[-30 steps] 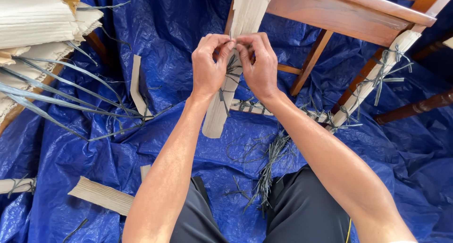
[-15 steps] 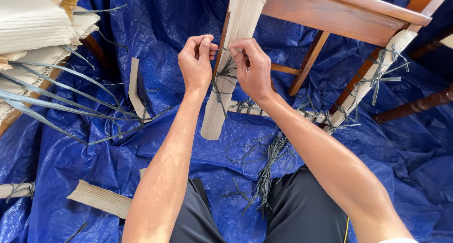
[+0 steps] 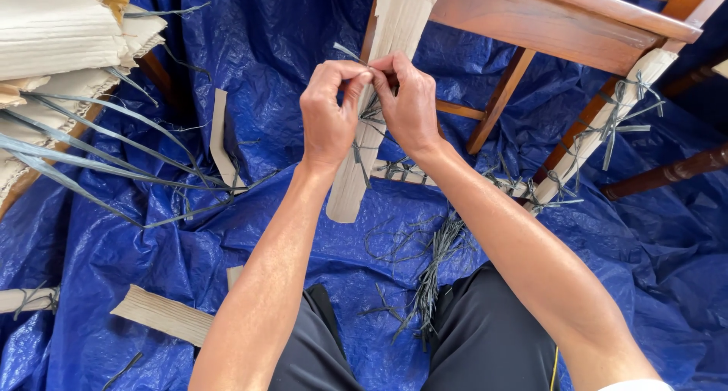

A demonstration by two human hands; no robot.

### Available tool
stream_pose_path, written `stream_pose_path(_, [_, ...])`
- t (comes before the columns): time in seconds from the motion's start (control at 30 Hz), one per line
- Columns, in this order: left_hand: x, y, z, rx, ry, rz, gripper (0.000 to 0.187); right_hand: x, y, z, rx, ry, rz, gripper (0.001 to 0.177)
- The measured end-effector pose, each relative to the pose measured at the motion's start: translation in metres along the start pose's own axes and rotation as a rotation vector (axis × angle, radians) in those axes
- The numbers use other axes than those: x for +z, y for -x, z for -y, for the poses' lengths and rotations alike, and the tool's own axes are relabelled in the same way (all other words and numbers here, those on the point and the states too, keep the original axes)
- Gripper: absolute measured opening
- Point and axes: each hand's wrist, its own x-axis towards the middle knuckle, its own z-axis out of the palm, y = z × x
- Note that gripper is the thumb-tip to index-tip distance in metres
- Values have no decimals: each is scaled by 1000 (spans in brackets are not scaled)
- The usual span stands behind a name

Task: Securing cardboard padding to the legs and frame of a wooden chair using plastic ties.

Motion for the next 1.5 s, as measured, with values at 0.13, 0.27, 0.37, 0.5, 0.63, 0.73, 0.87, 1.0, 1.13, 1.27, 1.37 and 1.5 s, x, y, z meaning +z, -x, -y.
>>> stream_pose_path(0.13, [4,-2,-3,29,-10,5,7,-5,0,5,-57,56,43,7])
stream_pose_path(0.27, [5,-7,-7,50,-29,17,6,-8,1,8,-90,108,71,10])
stream_pose_path(0.37, [3,-11,-7,121,-117,-6,4,-7,0,7,-84,98,71,9])
stream_pose_path(0.5, [-1,-11,8,35,-204,51,11,-9,0,8,-60,48,72,6])
stream_pose_path(0.63, [-3,-8,18,-21,-158,200,23,-14,-1,9,-39,26,108,7])
stream_pose_path(0.73, [-3,-11,18,-27,-164,211,18,-17,-1,7,-42,27,121,5])
stream_pose_path(0.87, [-4,-13,18,-8,-187,224,16,-18,0,6,-20,24,124,5])
stream_pose_path(1.0, [-2,-11,23,-2,-175,227,14,-19,1,6,-152,114,104,9])
stream_pose_path(1.13, [2,-12,16,-114,-100,202,14,-20,-1,10,-333,349,62,17])
stream_pose_path(1.27, [7,-9,20,-96,-89,161,10,-14,1,5,-312,409,40,16])
stream_pose_path(1.37, [6,-10,16,-117,-86,148,7,-8,3,-2,-265,390,18,15])
stream_pose_path(1.5, [1,-12,15,-67,-32,140,13,-2,4,-7,-283,339,-18,16])
